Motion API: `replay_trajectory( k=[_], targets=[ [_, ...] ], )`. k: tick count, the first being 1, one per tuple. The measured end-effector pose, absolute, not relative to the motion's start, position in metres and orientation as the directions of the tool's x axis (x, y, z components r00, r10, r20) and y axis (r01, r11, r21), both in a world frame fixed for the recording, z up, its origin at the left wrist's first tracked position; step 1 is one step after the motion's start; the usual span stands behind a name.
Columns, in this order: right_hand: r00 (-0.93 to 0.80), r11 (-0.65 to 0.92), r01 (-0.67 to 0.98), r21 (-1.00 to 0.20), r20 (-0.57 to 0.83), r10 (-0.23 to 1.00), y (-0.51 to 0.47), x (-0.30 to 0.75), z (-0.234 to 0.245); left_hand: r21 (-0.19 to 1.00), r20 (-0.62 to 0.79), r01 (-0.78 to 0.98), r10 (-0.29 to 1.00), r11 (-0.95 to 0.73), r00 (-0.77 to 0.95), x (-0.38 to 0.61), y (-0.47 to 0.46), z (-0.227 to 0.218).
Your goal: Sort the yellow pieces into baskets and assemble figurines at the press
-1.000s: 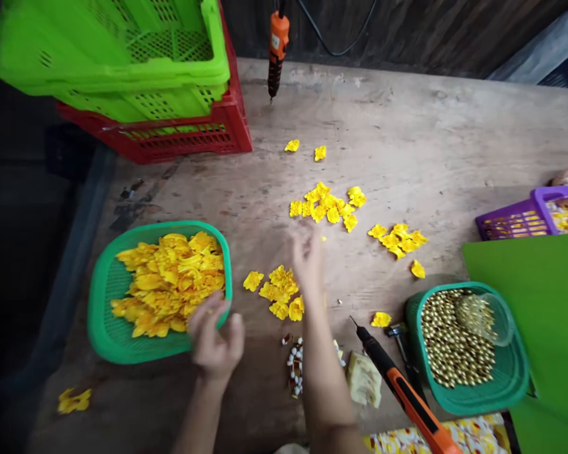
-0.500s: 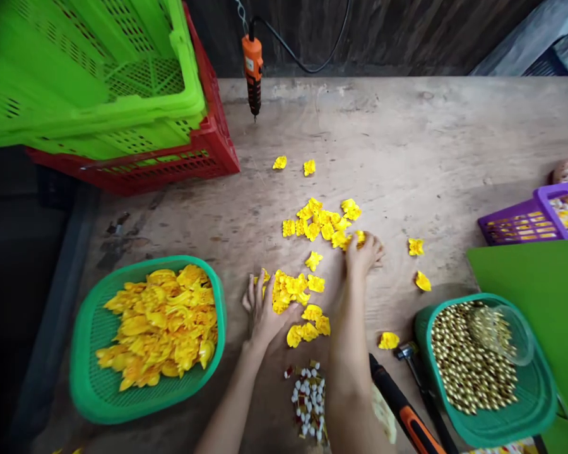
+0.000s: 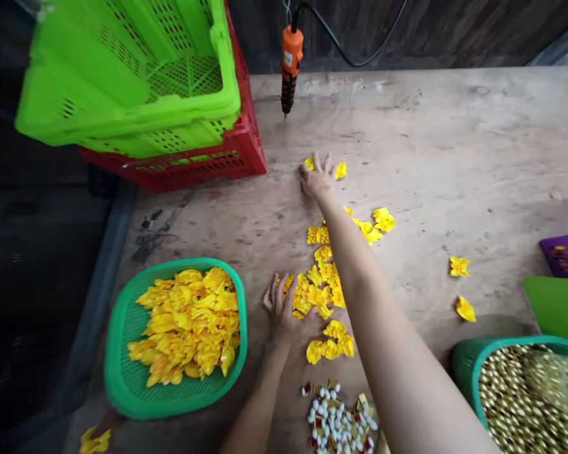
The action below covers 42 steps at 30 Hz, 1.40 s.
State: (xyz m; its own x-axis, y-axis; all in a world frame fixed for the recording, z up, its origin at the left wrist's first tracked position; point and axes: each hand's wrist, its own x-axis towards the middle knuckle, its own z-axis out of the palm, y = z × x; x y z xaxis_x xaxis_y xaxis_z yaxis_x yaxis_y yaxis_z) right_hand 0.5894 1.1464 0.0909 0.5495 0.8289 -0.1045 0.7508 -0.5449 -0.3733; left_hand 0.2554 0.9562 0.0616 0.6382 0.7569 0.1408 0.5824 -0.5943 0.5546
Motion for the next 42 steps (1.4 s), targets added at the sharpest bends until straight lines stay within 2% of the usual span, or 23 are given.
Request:
replay_trajectory(
  k=[2, 5, 8, 12, 14, 16, 18, 20, 22, 26, 28, 30, 32, 34, 36, 38, 42],
  targets=[
    [0.605, -0.604, 0.712, -0.358, -0.126, 0.787, 1.141, 0.600, 0.086, 0.563, 0.149, 0.570, 0.752, -0.598, 0.642, 0.255, 0.956, 0.062],
    [0.692, -0.665, 0.627, -0.405, -0.102, 0.715, 1.098, 0.580, 0.087, 0.569, 0.159, 0.563, 0.752, -0.599, 0.640, 0.255, 0.957, 0.062],
    [0.731, -0.671, 0.568, -0.477, -0.082, 0.678, 1.036, 0.524, 0.096, 0.552, 0.161, 0.562, 0.740, -0.616, 0.653, 0.256, 0.959, 0.061],
    [0.741, -0.601, 0.536, -0.593, -0.011, 0.672, 0.969, 0.481, 0.111, 0.565, 0.147, 0.554, 0.735, -0.612, 0.662, 0.255, 0.960, 0.058],
    [0.840, -0.656, 0.454, -0.603, 0.044, 0.540, 0.951, 0.501, 0.112, 0.577, 0.140, 0.553, 0.740, -0.601, 0.658, 0.256, 0.960, 0.057],
    [0.928, -0.749, 0.324, -0.578, 0.041, 0.369, 0.941, 0.537, 0.105, 0.569, 0.124, 0.565, 0.742, -0.597, 0.658, 0.256, 0.960, 0.056],
    [0.923, -0.781, 0.304, -0.546, -0.034, 0.384, 0.935, 0.566, 0.094, 0.554, 0.108, 0.582, 0.744, -0.595, 0.659, 0.257, 0.960, 0.057],
    [0.828, -0.718, 0.413, -0.560, -0.098, 0.553, 0.929, 0.572, 0.086, 0.551, 0.098, 0.589, 0.747, -0.591, 0.658, 0.257, 0.960, 0.059],
    [0.709, -0.598, 0.498, -0.628, -0.103, 0.698, 0.918, 0.554, 0.085, 0.563, 0.095, 0.585, 0.749, -0.584, 0.656, 0.258, 0.960, 0.062],
    [0.654, -0.438, 0.438, -0.785, -0.057, 0.755, 0.894, 0.483, 0.089, 0.625, 0.086, 0.580, 0.785, -0.522, 0.613, 0.266, 0.960, 0.065],
    [0.659, -0.335, 0.375, -0.864, -0.006, 0.752, 0.888, 0.450, 0.088, 0.688, 0.085, 0.563, 0.821, -0.458, 0.564, 0.278, 0.960, 0.066],
    [0.714, -0.222, 0.272, -0.936, 0.041, 0.699, 0.890, 0.427, 0.083, 0.781, 0.094, 0.496, 0.857, -0.379, 0.507, 0.296, 0.959, 0.068],
    [0.807, -0.135, 0.138, -0.981, 0.033, 0.590, 0.895, 0.415, 0.076, 0.900, 0.090, 0.341, 0.880, -0.272, 0.466, 0.318, 0.957, 0.070],
    [0.881, -0.065, -0.001, -0.998, -0.031, 0.472, 0.900, 0.411, 0.070, 0.988, 0.032, 0.119, 0.892, -0.096, 0.451, 0.340, 0.952, 0.073],
    [0.904, -0.005, -0.116, -0.993, -0.108, 0.414, 0.902, 0.413, 0.067, 0.992, -0.049, -0.079, 0.881, 0.098, 0.470, 0.359, 0.945, 0.077],
    [0.909, 0.055, -0.176, -0.983, -0.140, 0.392, 0.898, 0.416, 0.069, 0.964, -0.087, -0.179, 0.869, 0.197, 0.487, 0.370, 0.939, 0.082],
    [0.905, 0.154, -0.200, -0.968, -0.122, 0.407, 0.889, 0.407, 0.092, 0.969, -0.028, -0.205, 0.884, 0.139, 0.466, 0.361, 0.933, 0.101]
  ],
)
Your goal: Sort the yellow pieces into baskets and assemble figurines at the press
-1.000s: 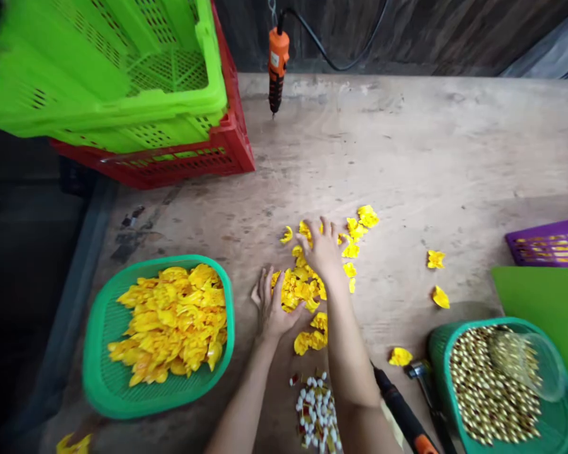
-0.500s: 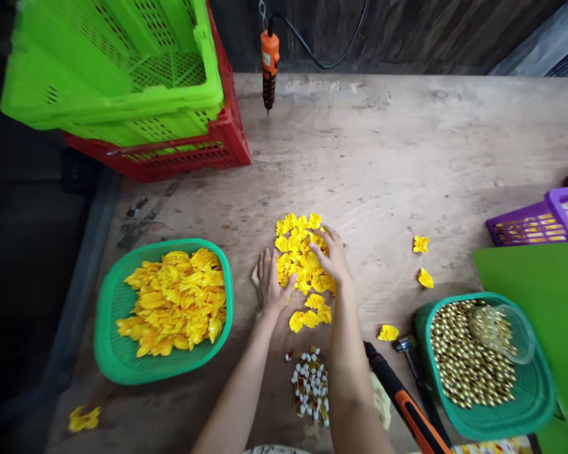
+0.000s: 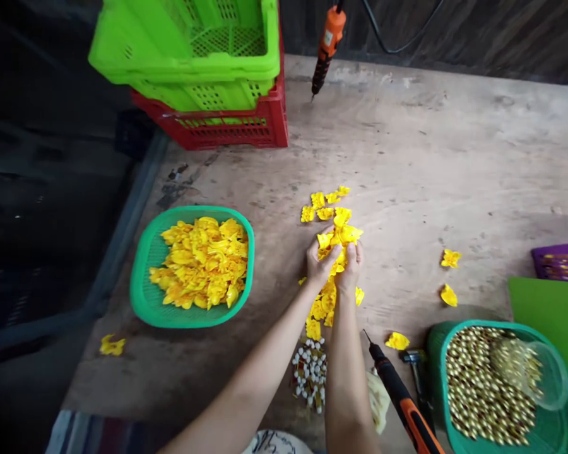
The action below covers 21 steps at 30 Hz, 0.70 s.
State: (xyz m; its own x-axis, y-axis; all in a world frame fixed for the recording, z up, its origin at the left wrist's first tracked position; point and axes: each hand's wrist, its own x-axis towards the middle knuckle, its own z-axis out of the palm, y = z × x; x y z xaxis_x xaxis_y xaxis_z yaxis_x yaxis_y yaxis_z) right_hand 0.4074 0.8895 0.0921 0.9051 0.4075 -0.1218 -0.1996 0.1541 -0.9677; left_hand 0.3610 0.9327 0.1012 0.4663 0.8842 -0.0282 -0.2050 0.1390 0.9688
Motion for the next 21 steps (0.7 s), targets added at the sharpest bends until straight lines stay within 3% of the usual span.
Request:
replay_trajectory(
  k=[5, 10, 13, 17, 19, 21],
  targets=[
    [0.852, 0.160, -0.232, -0.960, -0.121, 0.509, 0.915, 0.343, 0.141, 0.989, 0.079, -0.143, 0.937, -0.032, 0.340, 0.285, 0.949, 0.154],
    [0.634, 0.138, -0.272, -0.952, -0.069, 0.771, 0.982, 0.250, 0.166, 0.962, 0.251, 0.113, 0.968, -0.248, -0.014, 0.182, 0.995, 0.186],
    [0.538, 0.036, 0.026, -0.999, 0.045, 0.842, 1.007, 0.219, 0.172, 0.874, 0.375, 0.367, 0.922, -0.318, -0.095, 0.134, 1.022, 0.179],
    [0.307, -0.137, 0.471, -0.871, 0.016, 0.952, 1.001, 0.213, 0.186, 0.744, 0.409, 0.621, 0.903, -0.246, -0.133, 0.096, 1.040, 0.162],
    [0.242, -0.135, 0.542, -0.829, 0.000, 0.970, 0.985, 0.221, 0.193, 0.721, 0.398, 0.659, 0.907, -0.213, -0.142, 0.089, 1.039, 0.158],
    [0.294, -0.147, 0.539, -0.830, 0.022, 0.956, 0.959, 0.234, 0.195, 0.706, 0.417, 0.672, 0.898, -0.225, -0.137, 0.090, 1.033, 0.160]
  ],
)
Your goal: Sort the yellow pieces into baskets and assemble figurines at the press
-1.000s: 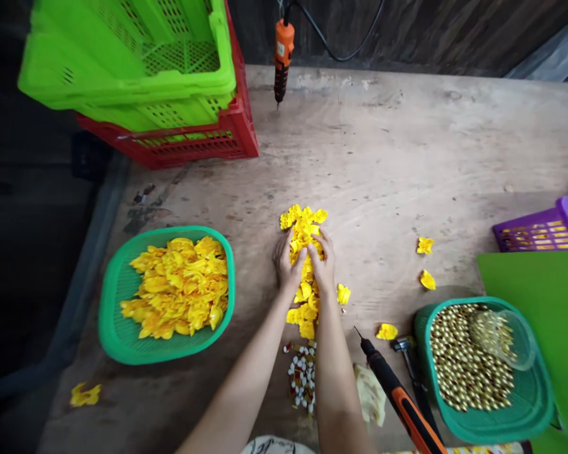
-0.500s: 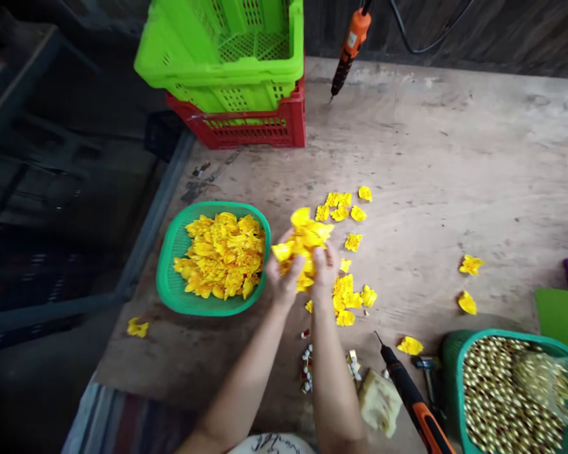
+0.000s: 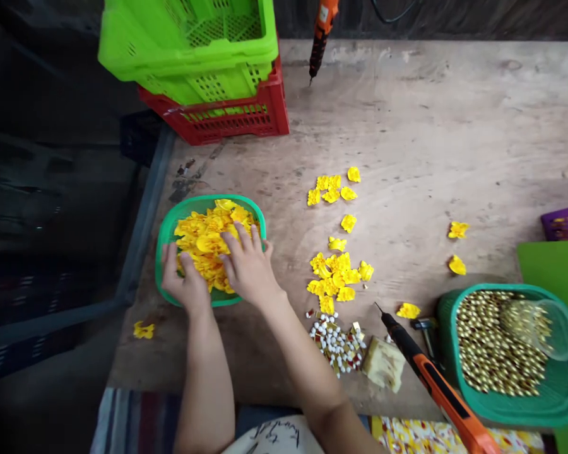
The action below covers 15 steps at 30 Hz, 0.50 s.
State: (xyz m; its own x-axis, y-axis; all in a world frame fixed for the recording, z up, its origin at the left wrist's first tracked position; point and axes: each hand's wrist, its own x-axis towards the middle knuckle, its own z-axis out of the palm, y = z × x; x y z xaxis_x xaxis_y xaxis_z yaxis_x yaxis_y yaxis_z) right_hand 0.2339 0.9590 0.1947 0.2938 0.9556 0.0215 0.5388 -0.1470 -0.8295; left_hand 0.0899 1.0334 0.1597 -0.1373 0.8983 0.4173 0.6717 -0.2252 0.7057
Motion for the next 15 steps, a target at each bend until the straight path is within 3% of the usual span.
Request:
replay_trajectory(
  k=[4, 7, 10, 12, 15],
  targets=[
    [0.681, -0.419, 0.473, -0.775, 0.020, 0.732, 0.874, 0.271, 0.174, 0.643, 0.561, 0.663, 0.825, -0.384, -0.066, 0.111, 1.001, 0.172],
    [0.743, -0.688, 0.450, -0.569, -0.189, 0.642, 0.805, 0.296, 0.141, 0.581, 0.604, 0.506, 0.755, -0.638, 0.258, 0.135, 0.960, 0.170],
    [0.698, -0.768, 0.456, -0.449, -0.355, 0.622, 0.777, 0.312, 0.110, 0.615, 0.452, 0.305, 0.643, -0.727, 0.618, 0.157, 0.921, 0.150],
    [0.695, -0.717, 0.474, -0.511, -0.282, 0.661, 0.784, 0.321, 0.097, 0.657, 0.286, 0.302, 0.599, -0.691, 0.748, 0.170, 0.905, 0.131],
    [0.689, -0.572, 0.511, -0.642, -0.092, 0.719, 0.809, 0.336, 0.091, 0.653, 0.014, 0.463, 0.620, -0.600, 0.784, 0.186, 0.903, 0.106]
  ],
)
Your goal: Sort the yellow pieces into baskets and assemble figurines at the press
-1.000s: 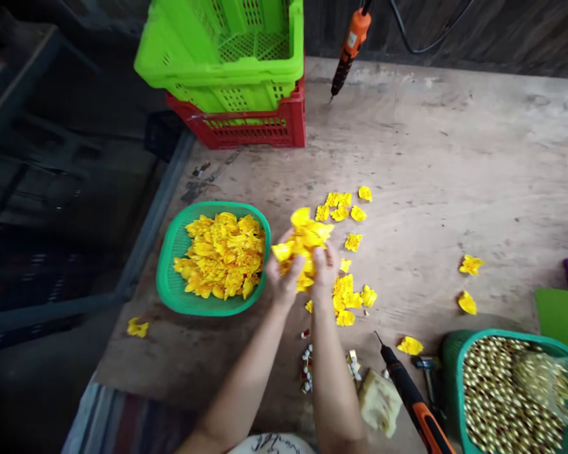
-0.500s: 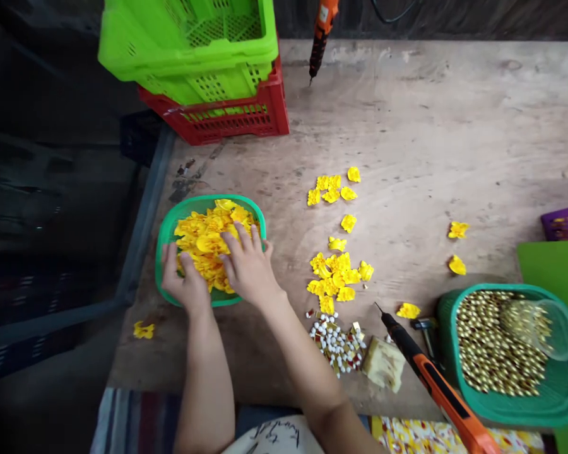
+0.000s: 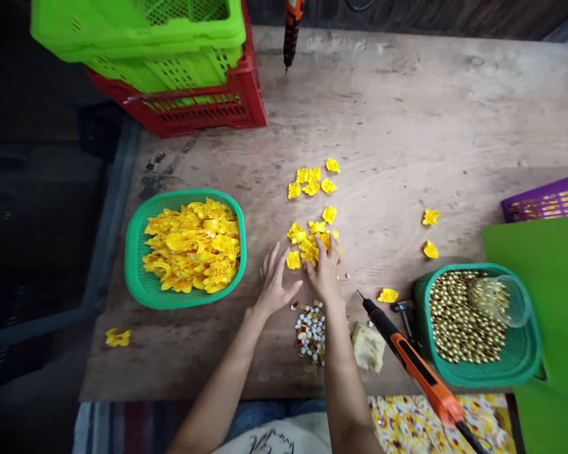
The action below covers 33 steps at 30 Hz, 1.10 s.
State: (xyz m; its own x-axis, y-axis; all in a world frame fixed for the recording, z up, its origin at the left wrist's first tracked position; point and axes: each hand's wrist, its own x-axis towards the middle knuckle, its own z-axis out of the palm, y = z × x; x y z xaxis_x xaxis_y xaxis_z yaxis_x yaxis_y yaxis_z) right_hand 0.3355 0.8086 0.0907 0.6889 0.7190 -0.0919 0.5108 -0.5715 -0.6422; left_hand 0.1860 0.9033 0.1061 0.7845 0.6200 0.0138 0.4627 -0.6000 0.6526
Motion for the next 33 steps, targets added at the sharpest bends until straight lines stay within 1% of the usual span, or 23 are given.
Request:
replay_trajectory(
  k=[1, 3, 5, 6, 8, 10, 12, 14, 16, 18, 21, 24, 25, 27, 29, 31, 33],
  targets=[
    [0.713, -0.550, 0.500, -0.669, -0.043, 0.700, 0.815, 0.340, 0.090, 0.631, -0.064, 0.522, 0.633, -0.574, 0.772, 0.191, 0.907, 0.100],
    [0.807, -0.554, 0.434, -0.710, 0.033, 0.589, 0.821, 0.349, 0.088, 0.578, -0.162, 0.596, 0.638, -0.557, 0.752, 0.201, 0.919, 0.091],
    [0.885, -0.566, 0.346, -0.748, 0.061, 0.461, 0.823, 0.355, 0.082, 0.556, -0.163, 0.596, 0.627, -0.579, 0.762, 0.213, 0.933, 0.083],
    [0.901, -0.568, 0.317, -0.759, 0.054, 0.431, 0.825, 0.358, 0.078, 0.564, -0.138, 0.579, 0.624, -0.589, 0.769, 0.221, 0.940, 0.079],
    [0.890, -0.572, 0.308, -0.760, 0.018, 0.456, 0.835, 0.363, 0.069, 0.609, -0.065, 0.531, 0.630, -0.589, 0.774, 0.239, 0.951, 0.071],
    [0.844, -0.546, 0.348, -0.762, 0.001, 0.536, 0.852, 0.368, 0.061, 0.677, 0.016, 0.461, 0.638, -0.574, 0.770, 0.258, 0.958, 0.064],
    [0.807, -0.463, 0.367, -0.807, 0.029, 0.589, 0.871, 0.374, 0.058, 0.758, 0.094, 0.366, 0.646, -0.539, 0.758, 0.277, 0.961, 0.060],
    [0.804, -0.334, 0.309, -0.890, 0.057, 0.591, 0.888, 0.379, 0.060, 0.855, 0.143, 0.261, 0.689, -0.448, 0.711, 0.293, 0.960, 0.060],
    [0.821, -0.223, 0.185, -0.957, 0.026, 0.570, 0.900, 0.378, 0.066, 0.939, 0.135, 0.170, 0.774, -0.300, 0.619, 0.304, 0.956, 0.063],
    [0.832, -0.184, 0.078, -0.980, -0.038, 0.554, 0.912, 0.369, 0.075, 0.983, 0.083, 0.092, 0.834, -0.159, 0.545, 0.312, 0.951, 0.069],
    [0.873, -0.231, 0.031, -0.972, -0.086, 0.479, 0.928, 0.342, 0.094, 0.998, 0.032, 0.022, 0.852, -0.051, 0.522, 0.317, 0.945, 0.081],
    [0.905, -0.293, -0.013, -0.956, -0.136, 0.404, 0.935, 0.319, 0.115, 0.999, 0.034, -0.004, 0.846, -0.037, 0.532, 0.316, 0.944, 0.101],
    [0.898, -0.296, -0.043, -0.954, -0.167, 0.407, 0.935, 0.316, 0.122, 0.999, 0.047, -0.008, 0.845, -0.051, 0.533, 0.312, 0.945, 0.110],
    [0.859, -0.268, -0.099, -0.958, -0.218, 0.463, 0.932, 0.317, 0.135, 0.995, 0.083, 0.002, 0.851, -0.098, 0.519, 0.296, 0.950, 0.134],
    [0.812, -0.191, -0.146, -0.971, -0.228, 0.537, 0.936, 0.317, 0.148, 0.985, 0.126, 0.045, 0.876, -0.166, 0.466, 0.270, 0.962, 0.161],
    [0.749, -0.069, -0.186, -0.980, -0.187, 0.636, 0.953, 0.305, 0.160, 0.963, 0.183, 0.118, 0.910, -0.242, 0.372, 0.234, 0.981, 0.185],
    [0.653, 0.050, -0.212, -0.976, -0.103, 0.750, 0.982, 0.279, 0.169, 0.930, 0.255, 0.199, 0.933, -0.308, 0.256, 0.194, 1.006, 0.197]
  ],
)
